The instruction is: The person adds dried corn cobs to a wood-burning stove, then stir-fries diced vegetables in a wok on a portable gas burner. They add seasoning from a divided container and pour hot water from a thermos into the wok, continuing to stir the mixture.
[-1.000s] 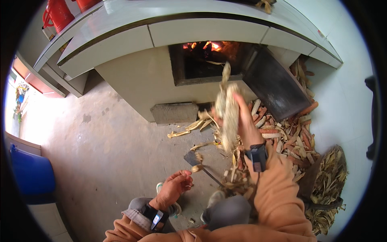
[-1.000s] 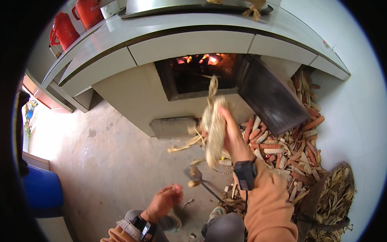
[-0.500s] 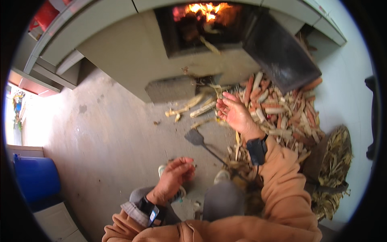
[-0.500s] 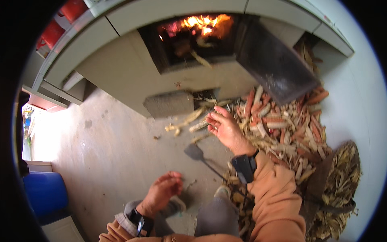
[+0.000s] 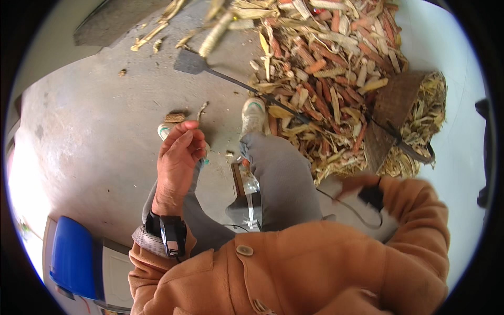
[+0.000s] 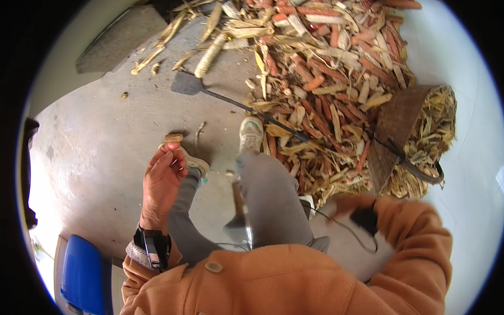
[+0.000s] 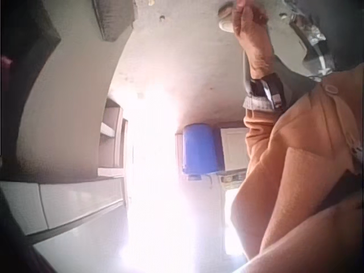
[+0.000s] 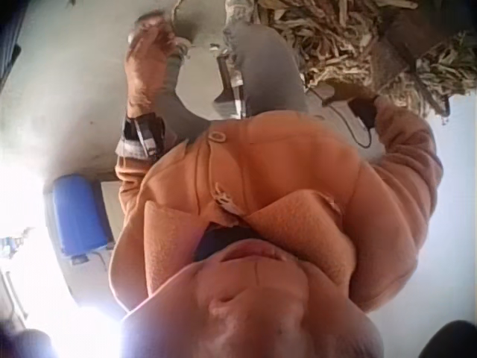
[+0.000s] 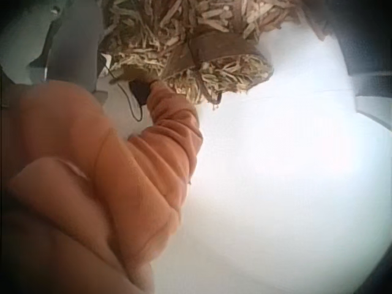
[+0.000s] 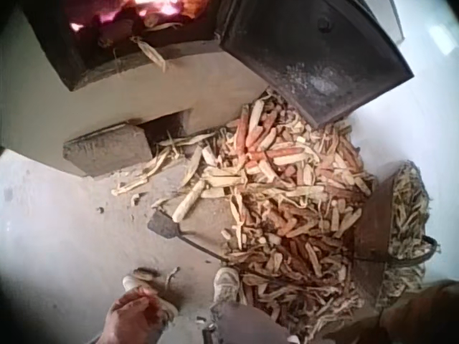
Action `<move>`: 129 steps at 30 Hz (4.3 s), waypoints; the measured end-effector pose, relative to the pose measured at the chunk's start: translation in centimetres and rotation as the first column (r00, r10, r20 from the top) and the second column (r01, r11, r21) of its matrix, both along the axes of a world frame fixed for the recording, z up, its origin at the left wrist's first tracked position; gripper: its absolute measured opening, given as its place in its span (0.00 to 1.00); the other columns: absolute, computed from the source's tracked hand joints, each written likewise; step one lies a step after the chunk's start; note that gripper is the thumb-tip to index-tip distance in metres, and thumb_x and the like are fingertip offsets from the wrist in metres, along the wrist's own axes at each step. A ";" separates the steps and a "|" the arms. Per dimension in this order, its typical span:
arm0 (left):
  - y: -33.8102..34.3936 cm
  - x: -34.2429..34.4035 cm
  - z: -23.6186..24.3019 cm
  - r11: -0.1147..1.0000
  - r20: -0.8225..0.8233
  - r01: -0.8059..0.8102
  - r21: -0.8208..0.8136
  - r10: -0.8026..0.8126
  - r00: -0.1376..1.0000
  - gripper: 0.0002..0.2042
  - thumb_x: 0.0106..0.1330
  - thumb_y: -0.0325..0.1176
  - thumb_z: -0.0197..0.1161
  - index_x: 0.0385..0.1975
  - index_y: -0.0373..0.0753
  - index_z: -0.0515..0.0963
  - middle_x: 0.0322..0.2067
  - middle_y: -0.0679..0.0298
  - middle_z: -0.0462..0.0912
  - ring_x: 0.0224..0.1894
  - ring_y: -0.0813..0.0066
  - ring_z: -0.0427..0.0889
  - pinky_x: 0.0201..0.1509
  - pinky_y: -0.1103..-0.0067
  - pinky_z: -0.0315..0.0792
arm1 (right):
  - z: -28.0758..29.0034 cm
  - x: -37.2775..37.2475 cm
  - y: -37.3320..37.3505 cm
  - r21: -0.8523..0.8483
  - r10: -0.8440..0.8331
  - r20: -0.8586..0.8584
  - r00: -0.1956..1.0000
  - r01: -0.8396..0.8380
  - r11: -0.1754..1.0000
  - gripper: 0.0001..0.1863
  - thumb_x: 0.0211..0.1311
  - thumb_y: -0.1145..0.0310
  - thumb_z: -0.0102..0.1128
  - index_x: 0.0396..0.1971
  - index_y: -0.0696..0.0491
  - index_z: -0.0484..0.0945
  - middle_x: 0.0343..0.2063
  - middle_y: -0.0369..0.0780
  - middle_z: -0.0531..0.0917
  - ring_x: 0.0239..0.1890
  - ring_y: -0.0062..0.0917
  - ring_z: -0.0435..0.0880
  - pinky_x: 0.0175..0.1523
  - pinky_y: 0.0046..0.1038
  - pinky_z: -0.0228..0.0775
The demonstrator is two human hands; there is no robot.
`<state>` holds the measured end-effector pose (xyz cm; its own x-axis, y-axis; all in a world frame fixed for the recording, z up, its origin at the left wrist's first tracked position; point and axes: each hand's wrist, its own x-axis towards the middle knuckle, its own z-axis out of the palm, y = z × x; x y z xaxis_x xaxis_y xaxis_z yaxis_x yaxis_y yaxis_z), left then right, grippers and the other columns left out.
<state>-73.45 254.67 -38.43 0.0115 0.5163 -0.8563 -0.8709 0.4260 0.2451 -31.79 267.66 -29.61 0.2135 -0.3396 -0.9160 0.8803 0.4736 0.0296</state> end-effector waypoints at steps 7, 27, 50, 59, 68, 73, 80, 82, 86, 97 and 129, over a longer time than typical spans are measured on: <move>-3.5 4.4 -2.4 0.969 0.086 0.109 -0.223 -0.092 0.992 0.09 0.69 0.32 0.55 0.47 0.42 0.75 0.34 0.70 0.79 0.35 0.82 0.76 0.42 0.82 0.71 | 18.9 8.0 -10.1 -0.238 0.116 0.208 0.971 -0.065 0.969 0.30 0.56 0.55 0.63 0.57 0.50 0.71 0.45 0.46 0.79 0.44 0.39 0.81 0.47 0.36 0.73; -2.6 -0.5 5.7 0.946 -0.138 -0.211 0.244 0.250 0.958 0.15 0.66 0.36 0.61 0.45 0.33 0.71 0.30 0.58 0.75 0.27 0.71 0.73 0.30 0.78 0.67 | -15.3 -11.7 16.8 0.727 0.602 -0.551 0.578 -0.021 0.686 0.22 0.60 0.63 0.53 0.53 0.55 0.69 0.49 0.54 0.76 0.51 0.42 0.78 0.52 0.47 0.70; -2.5 2.8 4.4 0.993 -0.321 -0.026 0.116 0.062 0.945 0.16 0.62 0.36 0.62 0.45 0.31 0.73 0.31 0.58 0.79 0.30 0.70 0.77 0.36 0.78 0.72 | -33.7 -8.5 19.7 0.791 0.298 -0.601 0.741 0.500 0.353 0.21 0.59 0.62 0.62 0.50 0.53 0.71 0.54 0.47 0.68 0.56 0.36 0.68 0.65 0.49 0.53; -2.4 2.7 4.3 0.994 -0.349 -0.002 0.110 0.040 0.936 0.15 0.63 0.34 0.61 0.45 0.31 0.73 0.32 0.57 0.79 0.30 0.70 0.77 0.37 0.79 0.72 | -34.1 -11.8 17.2 0.872 -0.072 -0.472 0.879 0.477 0.109 0.70 0.39 0.34 0.72 0.71 0.52 0.34 0.69 0.60 0.41 0.67 0.58 0.57 0.67 0.54 0.56; -2.0 2.9 3.8 0.998 -0.315 0.033 0.059 -0.013 0.949 0.15 0.64 0.35 0.61 0.46 0.33 0.73 0.32 0.58 0.79 0.31 0.71 0.78 0.37 0.80 0.72 | -36.4 -14.4 21.9 0.856 -0.545 -0.428 0.721 0.517 0.012 0.58 0.48 0.43 0.68 0.71 0.44 0.39 0.71 0.51 0.44 0.70 0.44 0.57 0.69 0.55 0.50; -1.6 2.6 4.3 0.997 -0.321 0.020 0.074 0.005 0.947 0.15 0.64 0.35 0.61 0.46 0.34 0.73 0.33 0.60 0.79 0.32 0.72 0.77 0.38 0.79 0.71 | -37.4 -9.8 22.0 0.691 -0.346 -0.693 0.632 0.719 -0.072 0.33 0.50 0.72 0.68 0.58 0.49 0.68 0.49 0.48 0.76 0.46 0.34 0.81 0.47 0.35 0.77; -1.9 2.9 4.8 0.982 -0.319 0.093 0.165 -0.036 0.947 0.10 0.68 0.29 0.53 0.46 0.36 0.74 0.33 0.63 0.79 0.33 0.74 0.77 0.40 0.80 0.71 | -26.7 -6.2 19.4 -0.150 -0.557 -0.830 0.038 0.946 0.288 0.13 0.59 0.66 0.64 0.42 0.55 0.77 0.31 0.38 0.81 0.31 0.25 0.80 0.39 0.31 0.75; -1.8 2.9 4.8 0.975 -0.292 0.104 0.195 -0.043 0.955 0.09 0.70 0.29 0.52 0.46 0.38 0.75 0.34 0.65 0.79 0.35 0.77 0.78 0.42 0.80 0.72 | -19.4 -9.6 17.9 -0.321 -0.720 -0.674 -0.163 0.943 0.087 0.13 0.62 0.67 0.61 0.43 0.57 0.74 0.31 0.38 0.78 0.36 0.27 0.81 0.43 0.34 0.76; -1.4 2.7 4.7 0.967 -0.305 0.184 0.174 -0.125 0.944 0.08 0.71 0.32 0.54 0.45 0.39 0.76 0.35 0.68 0.80 0.36 0.80 0.78 0.43 0.82 0.72 | -6.3 -19.5 16.6 -0.753 -0.770 -0.477 -0.424 0.649 0.109 0.16 0.57 0.75 0.63 0.46 0.56 0.73 0.32 0.39 0.79 0.31 0.25 0.80 0.37 0.30 0.78; -2.8 0.8 5.3 0.969 -0.305 0.166 0.182 -0.105 0.947 0.08 0.71 0.34 0.55 0.45 0.41 0.76 0.35 0.69 0.80 0.38 0.82 0.78 0.44 0.84 0.71 | 3.4 -47.1 25.7 -0.862 -0.748 -0.460 -0.478 0.442 0.248 0.13 0.61 0.63 0.63 0.43 0.51 0.77 0.32 0.35 0.82 0.33 0.23 0.81 0.36 0.25 0.73; -4.7 1.3 4.7 0.951 -0.270 0.138 0.275 -0.061 0.961 0.08 0.71 0.31 0.54 0.47 0.39 0.75 0.35 0.69 0.79 0.36 0.83 0.76 0.42 0.84 0.70 | -31.6 -7.3 5.3 0.575 0.200 -0.708 0.677 0.389 0.719 0.19 0.55 0.55 0.60 0.24 0.59 0.78 0.23 0.50 0.81 0.26 0.41 0.81 0.31 0.42 0.69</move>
